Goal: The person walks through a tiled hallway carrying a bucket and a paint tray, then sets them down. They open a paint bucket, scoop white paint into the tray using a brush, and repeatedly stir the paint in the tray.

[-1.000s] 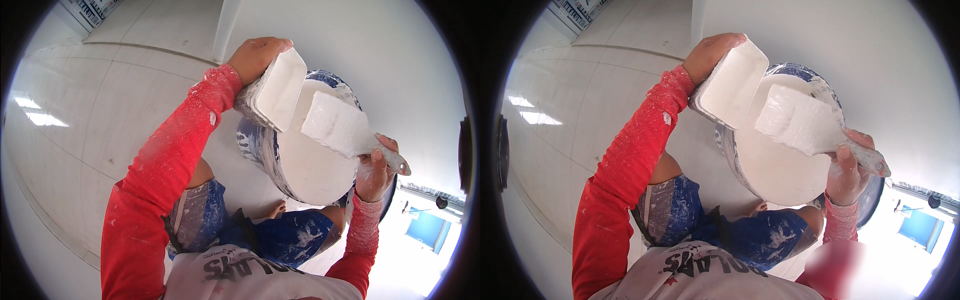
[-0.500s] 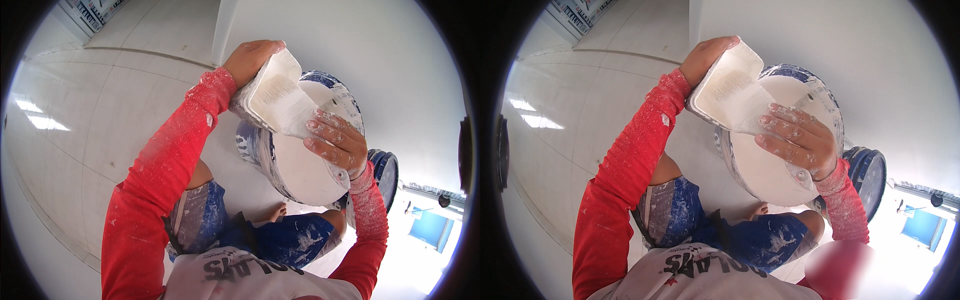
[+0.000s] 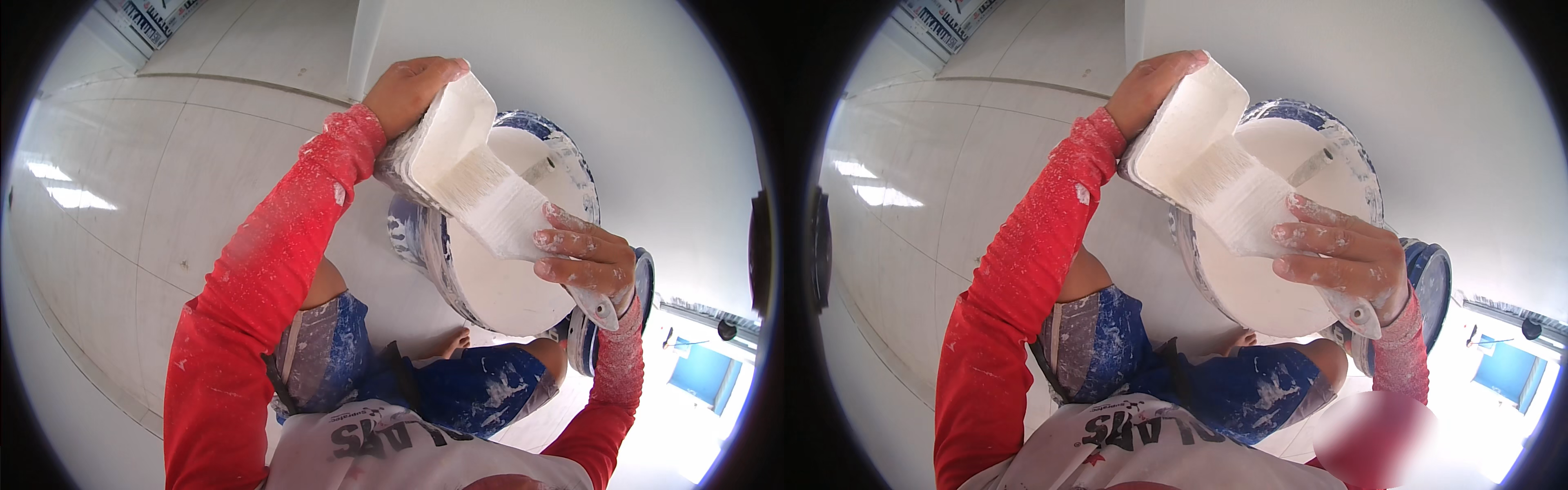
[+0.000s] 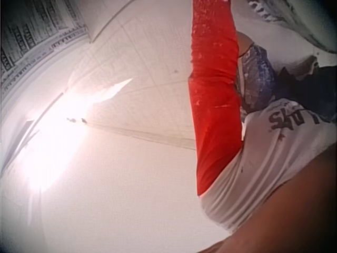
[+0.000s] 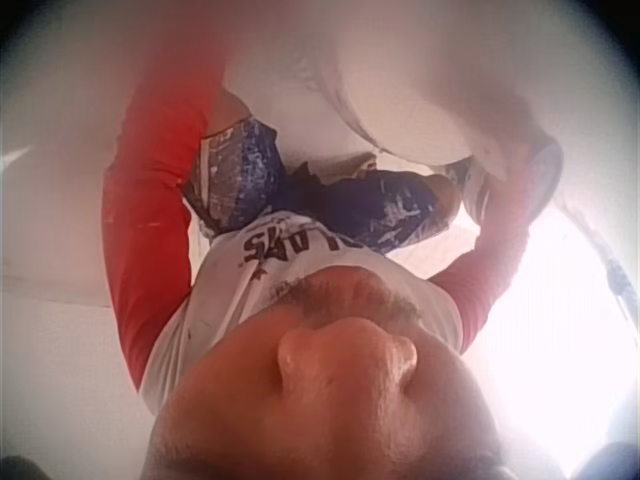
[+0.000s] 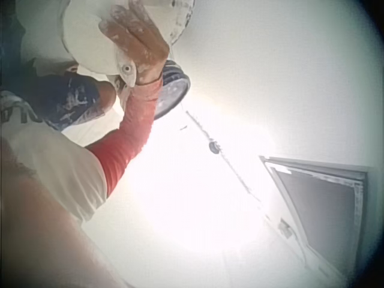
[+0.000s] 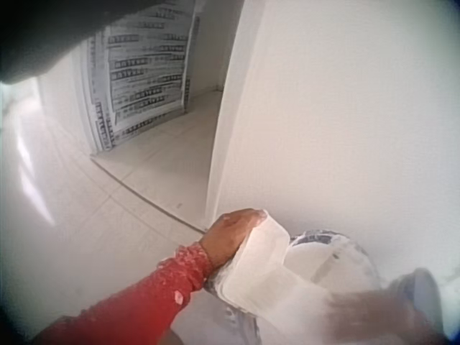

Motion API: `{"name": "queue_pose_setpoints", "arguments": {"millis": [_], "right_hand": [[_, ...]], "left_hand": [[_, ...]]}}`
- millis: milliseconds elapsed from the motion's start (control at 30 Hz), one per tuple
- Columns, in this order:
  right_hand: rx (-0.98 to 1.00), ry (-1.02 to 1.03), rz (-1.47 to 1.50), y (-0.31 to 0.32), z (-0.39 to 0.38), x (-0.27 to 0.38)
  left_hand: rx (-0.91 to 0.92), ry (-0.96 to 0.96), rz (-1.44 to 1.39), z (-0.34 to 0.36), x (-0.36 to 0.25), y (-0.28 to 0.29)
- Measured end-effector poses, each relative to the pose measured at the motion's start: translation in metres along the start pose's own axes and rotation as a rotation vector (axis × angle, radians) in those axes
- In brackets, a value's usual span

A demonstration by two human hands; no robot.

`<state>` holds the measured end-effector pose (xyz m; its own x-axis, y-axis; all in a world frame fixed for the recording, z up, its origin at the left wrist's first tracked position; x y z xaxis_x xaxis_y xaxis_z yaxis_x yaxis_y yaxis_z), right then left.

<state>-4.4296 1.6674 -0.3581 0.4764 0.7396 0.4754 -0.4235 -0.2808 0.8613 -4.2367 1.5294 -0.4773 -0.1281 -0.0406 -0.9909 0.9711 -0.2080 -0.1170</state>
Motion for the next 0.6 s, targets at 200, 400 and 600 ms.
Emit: {"name": "queue_pose_setpoints", "arguments": {"millis": [200,400,600], "right_hand": [[-0.028,-0.2,0.248,0.017,-0.023,-0.008],[-0.024,-0.406,0.149,-0.023,-0.016,-0.065],[0.307,-0.833,0.369,-0.127,0.004,-0.133]], "left_hand": [[0.012,0.072,-0.115,-0.002,0.003,-0.001],[0.105,-0.007,0.021,0.004,0.005,-0.001],[0.084,-0.02,0.027,0.004,0.011,-0.002]]}}
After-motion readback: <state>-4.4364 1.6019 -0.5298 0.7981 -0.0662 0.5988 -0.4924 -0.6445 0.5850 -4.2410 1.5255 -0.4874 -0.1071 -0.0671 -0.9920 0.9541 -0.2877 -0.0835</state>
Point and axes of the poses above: each hand's wrist, its own z-axis towards the middle knuckle, its own y-axis out of the back of the hand, x = y × z, the point moved 7 cm from there along z, towards the middle knuckle, and after that the axes turned 5 degrees about -y, right-handed, at the moved point
